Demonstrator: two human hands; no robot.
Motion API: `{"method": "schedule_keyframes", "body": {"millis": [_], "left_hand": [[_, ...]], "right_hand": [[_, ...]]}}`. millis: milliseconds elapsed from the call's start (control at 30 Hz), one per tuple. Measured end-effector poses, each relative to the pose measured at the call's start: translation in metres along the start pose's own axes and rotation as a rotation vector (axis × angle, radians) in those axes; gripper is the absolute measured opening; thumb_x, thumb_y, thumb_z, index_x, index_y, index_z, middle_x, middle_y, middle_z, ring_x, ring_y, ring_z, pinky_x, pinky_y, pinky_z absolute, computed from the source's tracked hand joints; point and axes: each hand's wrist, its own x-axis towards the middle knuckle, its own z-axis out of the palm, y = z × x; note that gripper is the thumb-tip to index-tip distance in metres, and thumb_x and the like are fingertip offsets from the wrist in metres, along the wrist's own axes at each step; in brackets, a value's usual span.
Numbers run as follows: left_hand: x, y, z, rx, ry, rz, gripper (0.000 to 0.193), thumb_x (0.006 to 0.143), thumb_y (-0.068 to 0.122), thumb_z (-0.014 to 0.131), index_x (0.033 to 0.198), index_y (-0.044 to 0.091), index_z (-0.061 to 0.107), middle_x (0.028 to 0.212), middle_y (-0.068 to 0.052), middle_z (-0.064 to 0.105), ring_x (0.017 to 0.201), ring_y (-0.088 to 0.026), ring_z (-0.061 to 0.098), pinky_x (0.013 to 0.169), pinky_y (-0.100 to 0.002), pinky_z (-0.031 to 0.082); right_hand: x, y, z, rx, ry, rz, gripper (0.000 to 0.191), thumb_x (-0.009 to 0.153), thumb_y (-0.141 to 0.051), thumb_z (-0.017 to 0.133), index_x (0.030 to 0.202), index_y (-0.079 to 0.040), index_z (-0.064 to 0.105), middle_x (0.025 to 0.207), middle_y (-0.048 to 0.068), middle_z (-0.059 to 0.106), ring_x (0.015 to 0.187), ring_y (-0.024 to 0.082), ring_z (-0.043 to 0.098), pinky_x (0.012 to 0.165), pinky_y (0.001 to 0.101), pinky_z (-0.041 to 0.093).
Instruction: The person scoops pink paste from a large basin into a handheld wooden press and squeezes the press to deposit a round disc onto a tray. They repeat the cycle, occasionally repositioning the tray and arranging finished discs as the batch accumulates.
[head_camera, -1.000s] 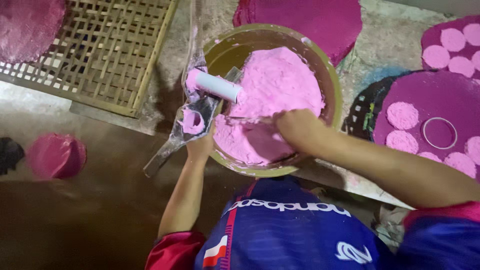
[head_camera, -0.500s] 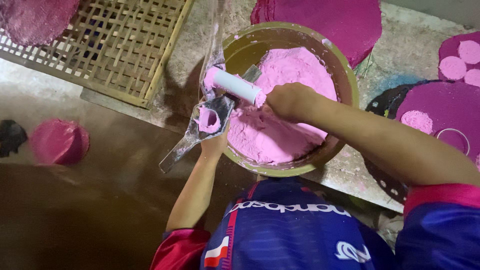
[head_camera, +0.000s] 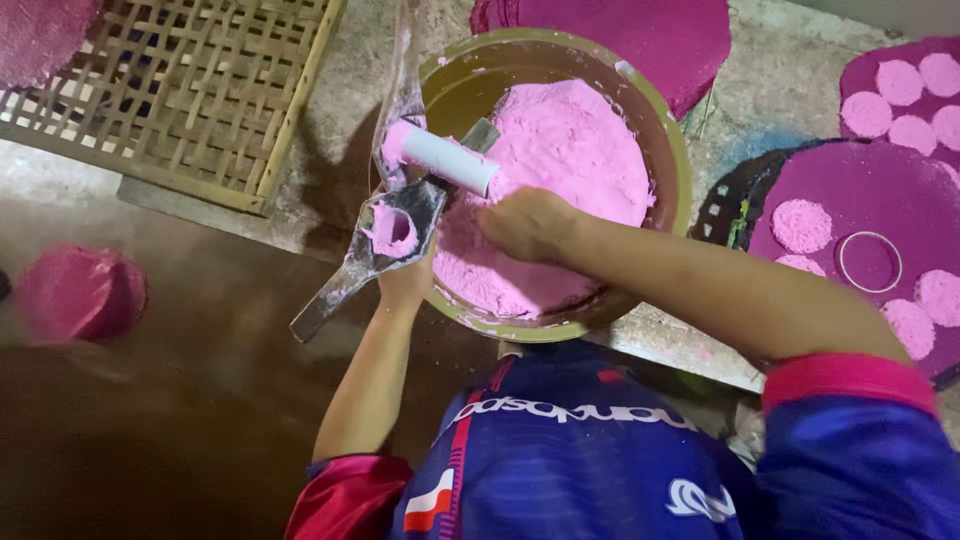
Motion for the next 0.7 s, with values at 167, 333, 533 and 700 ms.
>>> {"method": "schedule_keyframes", "body": {"millis": [167, 333, 533, 700], "left_hand": [[0.010, 0.014, -0.007, 0.172, -0.039, 0.011, 0.028, 0.092, 0.010, 0.074, 0.119, 0.005, 0.067, 0.112, -0.016, 0.070, 0.106, -0.037, 0.063, 0.093, -0.047, 0.049], [0.044, 0.059, -0.029, 0.069, 0.039, -0.071, 0.046, 0.094, 0.022, 0.078, 0.132, 0.004, 0.060, 0.120, -0.018, 0.069, 0.109, -0.033, 0.068, 0.092, -0.043, 0.055], [0.059, 0.126, -0.026, -0.070, -0.291, -0.095, 0.088, 0.073, 0.041, 0.090, 0.148, 0.016, 0.051, 0.123, -0.013, 0.071, 0.103, -0.029, 0.072, 0.091, -0.038, 0.056], [0.068, 0.156, -0.021, -0.118, -0.494, -0.028, 0.079, 0.076, 0.043, 0.083, 0.146, 0.022, 0.055, 0.125, -0.008, 0.072, 0.103, -0.025, 0.074, 0.091, -0.038, 0.058]], "right_hand": [[-0.072, -0.009, -0.021, -0.107, -0.245, -0.069, 0.023, 0.091, -0.022, 0.060, 0.090, -0.004, 0.073, 0.084, 0.018, 0.073, 0.078, 0.036, 0.074, 0.070, 0.0496, 0.059], [-0.159, -0.006, -0.097, 0.472, -0.218, 0.109, 0.038, 0.080, -0.014, 0.066, 0.117, -0.012, 0.075, 0.082, 0.018, 0.074, 0.079, 0.031, 0.071, 0.072, 0.0436, 0.056], [-0.219, 0.020, -0.139, 0.819, -0.131, 0.260, 0.036, 0.100, -0.015, 0.062, 0.136, -0.015, 0.069, 0.085, 0.020, 0.075, 0.071, 0.032, 0.066, 0.062, 0.0438, 0.052], [-0.225, 0.010, -0.167, 0.260, 0.009, 0.383, 0.034, 0.093, -0.026, 0.060, 0.124, -0.023, 0.072, 0.083, 0.011, 0.074, 0.065, 0.028, 0.071, 0.058, 0.0431, 0.054]]}}
